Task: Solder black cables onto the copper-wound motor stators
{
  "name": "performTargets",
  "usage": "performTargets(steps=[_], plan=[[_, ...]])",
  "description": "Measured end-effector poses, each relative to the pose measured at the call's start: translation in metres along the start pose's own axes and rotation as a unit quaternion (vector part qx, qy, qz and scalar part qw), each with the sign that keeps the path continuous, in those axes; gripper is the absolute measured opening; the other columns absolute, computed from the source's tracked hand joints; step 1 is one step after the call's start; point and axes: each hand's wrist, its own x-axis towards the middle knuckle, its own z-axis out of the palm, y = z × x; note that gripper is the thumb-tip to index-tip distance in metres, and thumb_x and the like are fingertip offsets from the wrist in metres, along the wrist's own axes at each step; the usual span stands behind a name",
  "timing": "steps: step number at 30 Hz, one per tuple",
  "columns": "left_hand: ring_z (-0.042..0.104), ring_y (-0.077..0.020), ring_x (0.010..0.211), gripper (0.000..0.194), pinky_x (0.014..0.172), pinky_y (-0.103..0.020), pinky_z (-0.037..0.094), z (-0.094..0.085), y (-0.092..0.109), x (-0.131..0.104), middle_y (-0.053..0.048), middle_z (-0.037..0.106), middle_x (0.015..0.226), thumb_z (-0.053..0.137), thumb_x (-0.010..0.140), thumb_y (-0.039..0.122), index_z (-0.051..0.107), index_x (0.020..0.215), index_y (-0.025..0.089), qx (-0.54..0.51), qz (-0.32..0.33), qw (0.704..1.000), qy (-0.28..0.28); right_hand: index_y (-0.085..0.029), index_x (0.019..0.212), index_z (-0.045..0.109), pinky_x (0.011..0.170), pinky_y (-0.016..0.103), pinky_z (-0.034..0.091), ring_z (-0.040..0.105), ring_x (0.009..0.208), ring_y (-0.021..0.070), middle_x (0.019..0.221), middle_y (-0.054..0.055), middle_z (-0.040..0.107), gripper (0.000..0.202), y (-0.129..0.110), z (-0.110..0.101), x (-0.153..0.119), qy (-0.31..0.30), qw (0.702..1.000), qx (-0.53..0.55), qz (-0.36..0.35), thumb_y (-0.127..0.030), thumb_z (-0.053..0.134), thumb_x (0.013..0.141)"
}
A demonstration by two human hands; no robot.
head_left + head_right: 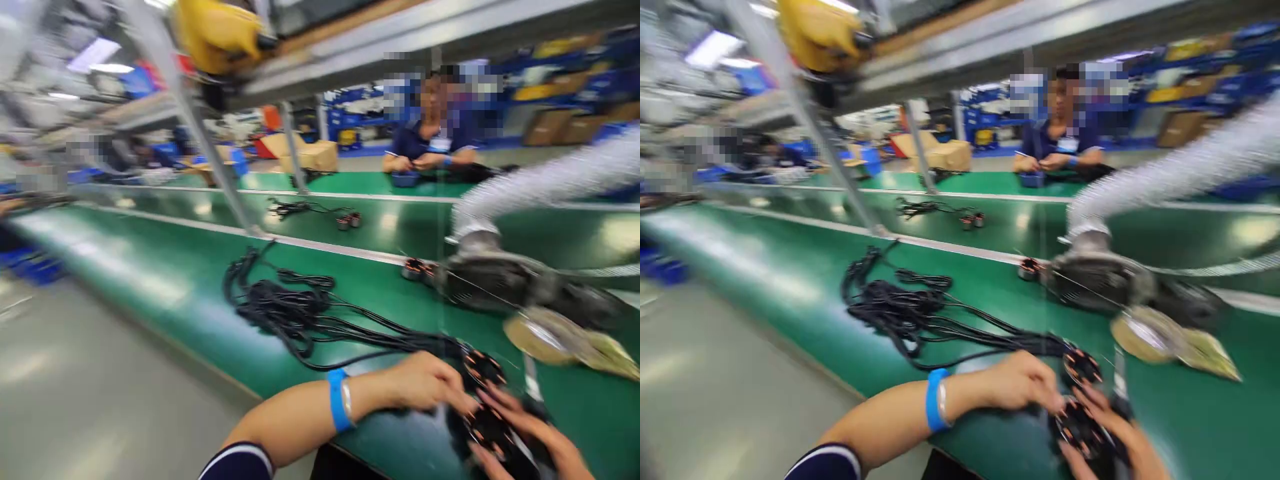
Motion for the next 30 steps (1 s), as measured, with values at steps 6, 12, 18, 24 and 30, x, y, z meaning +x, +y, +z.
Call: performTargets(steps=[6,12,18,24,30], plan=[[0.023,-0.0063,0.047,0.040,0.047,-0.024,0.016,-0.003,0.005,0.000,0.006,0.047,0.056,0.065,0.072,0.055,0.055,0.066,0.017,-0.021,-0.045,0.998,-0.045,-0.022,0.118,0.053,0.091,0.043,0.061,0.069,0.107,0.0301,0.119,0.014,0.067,0.040,-0.020,-0.013,-0.011,-0.011,0.994,-0.079,0.072,-0.027,0.071,0.083],[0.021,-0.0080,0.049,0.024,0.050,-0.025,0.016,-0.016,0.022,-0.023,0.011,0.024,0.050,0.071,0.076,0.040,0.065,0.076,0.016,0.303,0.023,0.952,-0.033,-0.020,0.119,0.051,0.095,0.040,0.057,0.065,0.114,0.0270,0.121,0.015,0.065,0.041,-0.019,-0.011,-0.013,-0.002,0.996,-0.059,0.073,-0.022,0.071,0.083],[0.034,-0.0090,0.054,0.020,0.056,-0.025,0.023,-0.026,0.028,-0.031,0.006,0.040,0.055,0.061,0.084,0.032,0.067,0.071,0.017,0.394,0.080,0.913,-0.068,-0.020,0.120,0.050,0.094,0.040,0.058,0.065,0.114,0.0273,0.120,0.015,0.066,0.042,-0.021,-0.012,-0.013,0.000,0.995,-0.061,0.075,-0.022,0.071,0.084],[0.026,-0.0084,0.051,0.044,0.051,-0.024,0.020,-0.008,0.015,-0.014,0.005,0.038,0.051,0.067,0.071,0.058,0.063,0.066,0.015,0.068,-0.071,0.994,-0.047,-0.020,0.119,0.052,0.095,0.040,0.057,0.064,0.114,0.0271,0.122,0.014,0.065,0.039,-0.019,-0.012,-0.016,-0.019,0.995,-0.056,0.081,-0.022,0.069,0.085],[0.024,-0.0076,0.049,0.042,0.049,-0.024,0.016,-0.008,0.021,-0.024,0.007,0.034,0.050,0.072,0.071,0.057,0.068,0.072,0.015,0.197,-0.059,0.976,-0.076,-0.020,0.121,0.051,0.094,0.040,0.058,0.065,0.112,0.0273,0.122,0.015,0.064,0.042,-0.019,-0.012,-0.015,0.007,0.995,-0.066,0.079,-0.022,0.072,0.084]])
